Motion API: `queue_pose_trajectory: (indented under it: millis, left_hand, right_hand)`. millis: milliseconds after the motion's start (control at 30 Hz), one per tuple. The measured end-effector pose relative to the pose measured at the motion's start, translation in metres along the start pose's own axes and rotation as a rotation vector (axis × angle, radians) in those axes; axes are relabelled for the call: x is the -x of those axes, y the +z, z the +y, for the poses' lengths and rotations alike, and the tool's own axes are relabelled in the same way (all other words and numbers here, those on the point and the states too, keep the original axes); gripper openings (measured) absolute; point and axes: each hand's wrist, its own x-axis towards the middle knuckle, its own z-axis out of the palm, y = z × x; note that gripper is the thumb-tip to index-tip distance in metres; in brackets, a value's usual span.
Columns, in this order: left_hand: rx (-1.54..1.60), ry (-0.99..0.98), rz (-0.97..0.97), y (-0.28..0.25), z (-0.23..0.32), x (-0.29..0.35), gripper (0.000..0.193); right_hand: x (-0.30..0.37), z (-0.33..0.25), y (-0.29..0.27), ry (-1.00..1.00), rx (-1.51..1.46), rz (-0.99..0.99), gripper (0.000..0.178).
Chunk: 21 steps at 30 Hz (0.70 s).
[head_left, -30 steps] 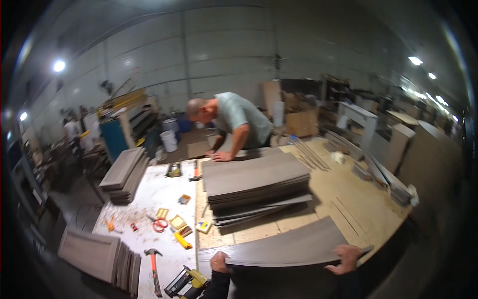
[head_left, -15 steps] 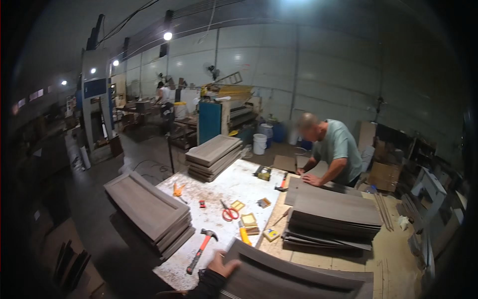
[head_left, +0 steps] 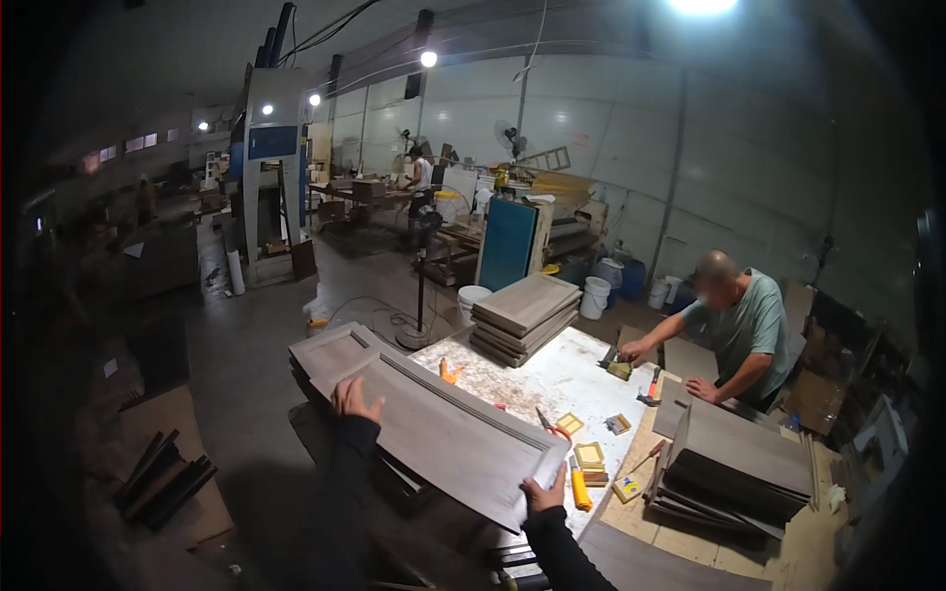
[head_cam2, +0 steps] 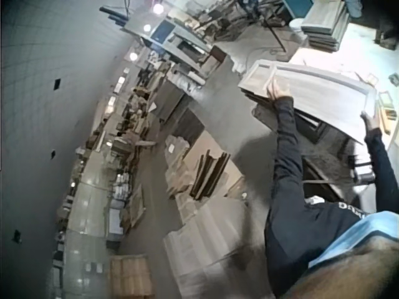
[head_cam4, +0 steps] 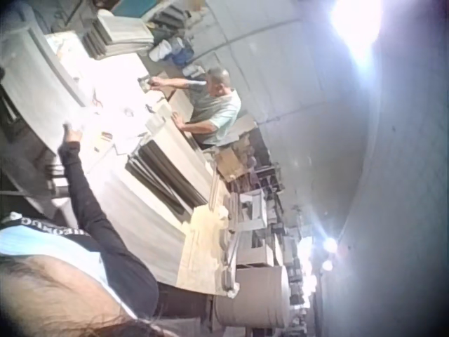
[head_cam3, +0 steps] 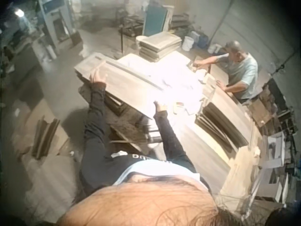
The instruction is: The person assembles wooden panels by aligning thin trim pieces along the edges of larger boards and securing them with a pneumatic nail gun. They repeatedly pick up trim, position it, and fasten it, then stack the finished panels on the workbench.
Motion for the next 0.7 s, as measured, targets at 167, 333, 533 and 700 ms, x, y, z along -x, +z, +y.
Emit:
queue_pose_trajectory:
  millis: [167, 333, 533, 700]
  left_hand:
    - [0.096, -0.299, 0.127, 0.035, -0.052, 0.089, 0.115]
    - [0.715, -0.618, 0.129, 0.066, -0.096, 0.081, 0.109]
    - [0.733, -0.661, 0.095, 0.038, -0.053, 0.058, 0.100]
    - [0.487, -0.592, 0.063, 0.034, -0.073, 0.057, 0.093]
  right_hand:
    - [0.007, 0.030, 0.109, -0.131, 0.280, 0.013, 0.097]
    - [0.033, 0.067, 0.146, -0.375, 0.763, -0.018, 0.089]
    - [-0.013, 0.052, 0.122, -0.304, 0.599, -0.064, 0.069]
    - [-0.079, 0.055, 0.105, -0.341, 0.565, -0.265, 0.061]
